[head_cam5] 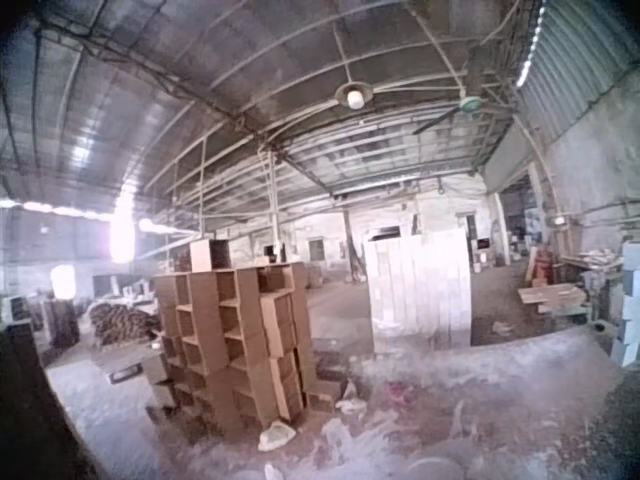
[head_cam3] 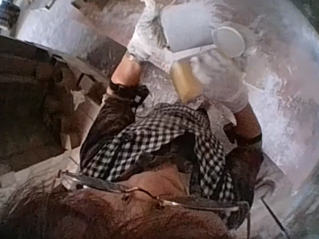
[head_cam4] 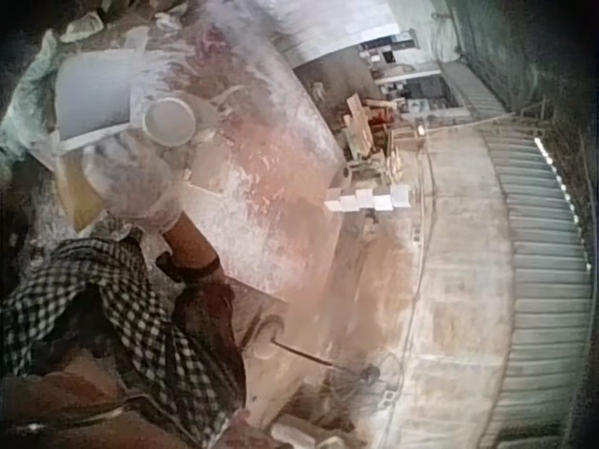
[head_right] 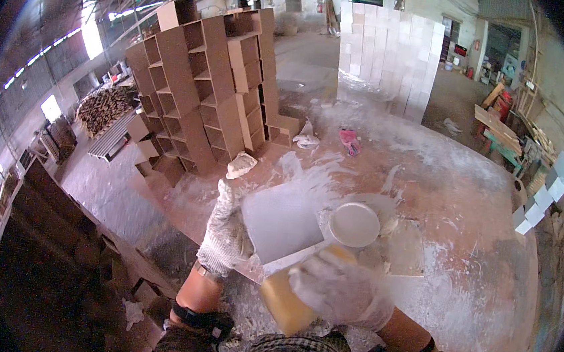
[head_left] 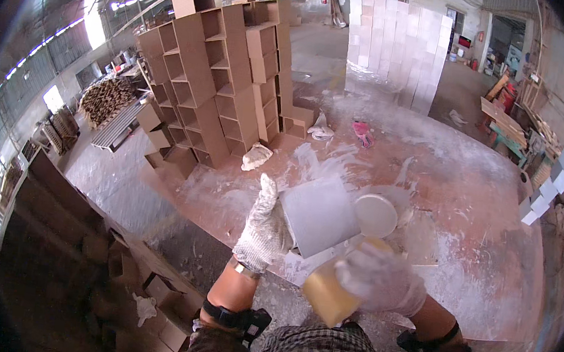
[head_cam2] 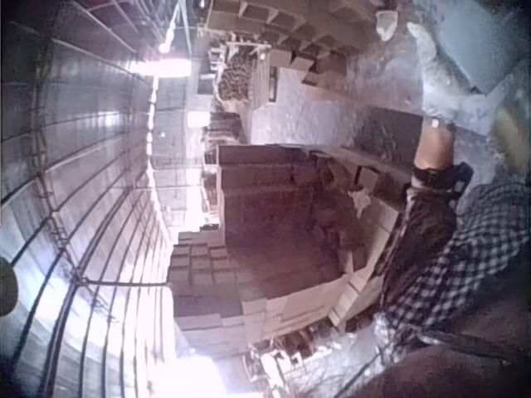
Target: The person cleans small wooden blocks by wiping them with a white cloth and a yellow sponge. The person repeatedly picks up blocks, wipes all sides, and places them on a stack. The person also wipes the work table with a pink cloth.
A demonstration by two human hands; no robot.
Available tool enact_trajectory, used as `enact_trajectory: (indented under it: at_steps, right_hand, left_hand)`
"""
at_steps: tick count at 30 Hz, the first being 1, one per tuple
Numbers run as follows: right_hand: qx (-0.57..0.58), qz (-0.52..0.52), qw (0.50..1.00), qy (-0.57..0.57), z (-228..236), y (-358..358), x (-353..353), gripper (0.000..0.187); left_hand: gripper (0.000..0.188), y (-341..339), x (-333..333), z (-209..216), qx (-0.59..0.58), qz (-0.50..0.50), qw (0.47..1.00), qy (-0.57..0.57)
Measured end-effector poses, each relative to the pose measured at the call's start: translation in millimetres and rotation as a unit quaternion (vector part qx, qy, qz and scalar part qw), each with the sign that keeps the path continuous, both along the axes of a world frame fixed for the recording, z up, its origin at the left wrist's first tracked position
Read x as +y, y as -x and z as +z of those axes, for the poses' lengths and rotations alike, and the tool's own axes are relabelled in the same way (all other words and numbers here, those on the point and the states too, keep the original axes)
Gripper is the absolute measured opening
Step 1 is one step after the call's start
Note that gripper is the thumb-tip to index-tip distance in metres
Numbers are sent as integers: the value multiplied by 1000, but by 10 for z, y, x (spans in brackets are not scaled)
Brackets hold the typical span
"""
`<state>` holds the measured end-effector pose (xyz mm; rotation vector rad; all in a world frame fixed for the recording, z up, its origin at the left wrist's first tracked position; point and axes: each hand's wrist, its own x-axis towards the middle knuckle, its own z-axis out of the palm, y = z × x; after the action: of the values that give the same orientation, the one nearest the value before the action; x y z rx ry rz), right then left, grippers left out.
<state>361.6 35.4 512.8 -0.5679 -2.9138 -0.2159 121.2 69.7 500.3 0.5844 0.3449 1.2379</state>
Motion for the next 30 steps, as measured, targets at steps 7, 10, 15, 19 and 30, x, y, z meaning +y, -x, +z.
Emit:
enact_trajectory:
  at_steps: [7,10,15,19,30]
  right_hand:
    - [305,-60,943,-117,531,-6,608,67]
    - [259,-62,959,-95,356,-47,653,70]
    - [237,-53,941,-237,-24,-152,96,54]
    - [145,-65,983,-87,-312,-309,-211,47]
    - [365,-155,918,-7,-197,-357,-28,69]
  left_hand:
    - [82,-242,0,-61,82,28,994,-63]
    - [76,-353,-13,-2,90,42,994,-43]
    - [78,-239,-40,-93,82,68,994,-8]
    - [78,-216,-36,-75,34,50,998,12]
    - [66,-58,-211,-297,21,-65,988,-141]
